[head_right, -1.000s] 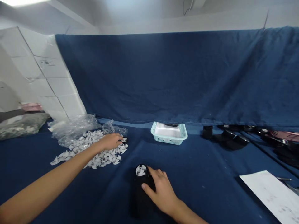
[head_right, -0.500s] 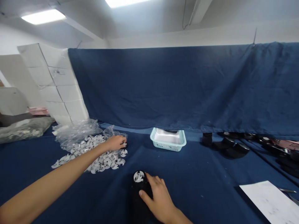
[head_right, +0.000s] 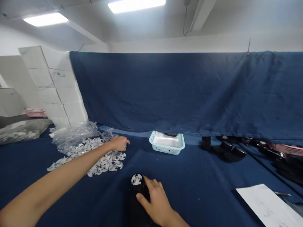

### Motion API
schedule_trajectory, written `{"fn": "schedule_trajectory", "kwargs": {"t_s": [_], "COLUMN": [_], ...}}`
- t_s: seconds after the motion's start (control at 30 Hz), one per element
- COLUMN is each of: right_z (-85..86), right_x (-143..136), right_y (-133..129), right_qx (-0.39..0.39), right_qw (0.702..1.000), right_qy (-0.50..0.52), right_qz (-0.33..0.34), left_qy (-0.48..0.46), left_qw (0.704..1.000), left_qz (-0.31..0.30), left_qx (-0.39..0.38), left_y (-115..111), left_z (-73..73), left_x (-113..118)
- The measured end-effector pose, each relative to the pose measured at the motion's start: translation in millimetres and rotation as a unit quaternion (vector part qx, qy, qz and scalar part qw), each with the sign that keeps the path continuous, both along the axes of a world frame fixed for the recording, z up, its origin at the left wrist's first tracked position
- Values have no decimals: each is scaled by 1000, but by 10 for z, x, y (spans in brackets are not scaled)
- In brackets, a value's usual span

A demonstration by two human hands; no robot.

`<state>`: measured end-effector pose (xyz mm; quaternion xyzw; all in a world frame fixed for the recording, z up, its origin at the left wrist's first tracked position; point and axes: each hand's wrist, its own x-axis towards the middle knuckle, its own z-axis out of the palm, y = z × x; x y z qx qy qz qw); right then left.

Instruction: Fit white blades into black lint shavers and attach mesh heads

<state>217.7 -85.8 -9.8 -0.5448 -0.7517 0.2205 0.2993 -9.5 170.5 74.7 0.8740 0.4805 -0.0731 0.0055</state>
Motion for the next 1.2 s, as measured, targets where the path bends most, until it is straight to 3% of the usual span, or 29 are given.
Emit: {"fn": "schedule_trajectory", "kwargs": {"t_s": [0.23,0.47,0.53,0.63,0.73,0.83,0.93,1.2], "right_z": [-63,-72,-75,-76,-80,-88,-86,-14], "right_x": [13,-8,-15,-24,-30,-31,-32,-71], "right_y": [11,5,1,-7,-3,14,31,0], "right_qx": [-4,-13,-10,-3,-5,-12,-19,3], "right_qw": [1000,1000,1000,1000,998,996,993,994], "right_qy": [2,-8,-4,14,50,91,113,105], "right_qz": [3,1,-4,-18,-23,-14,1,-6], "left_qy": [-144,-306,-339,-362,-332,-289,-250,-131], "left_qw": [987,949,939,929,924,932,947,975], "left_qz": [23,59,59,8,-83,-118,-113,-136], "left_qx": [60,42,10,-75,-173,-183,-169,-118], "left_y": [-366,-582,-738,-1116,-1540,-1814,-1890,-1830], "left_z": [86,283,305,279,238,227,234,236], "left_x": [-362,-565,-508,-292,-2,228,346,481]}}
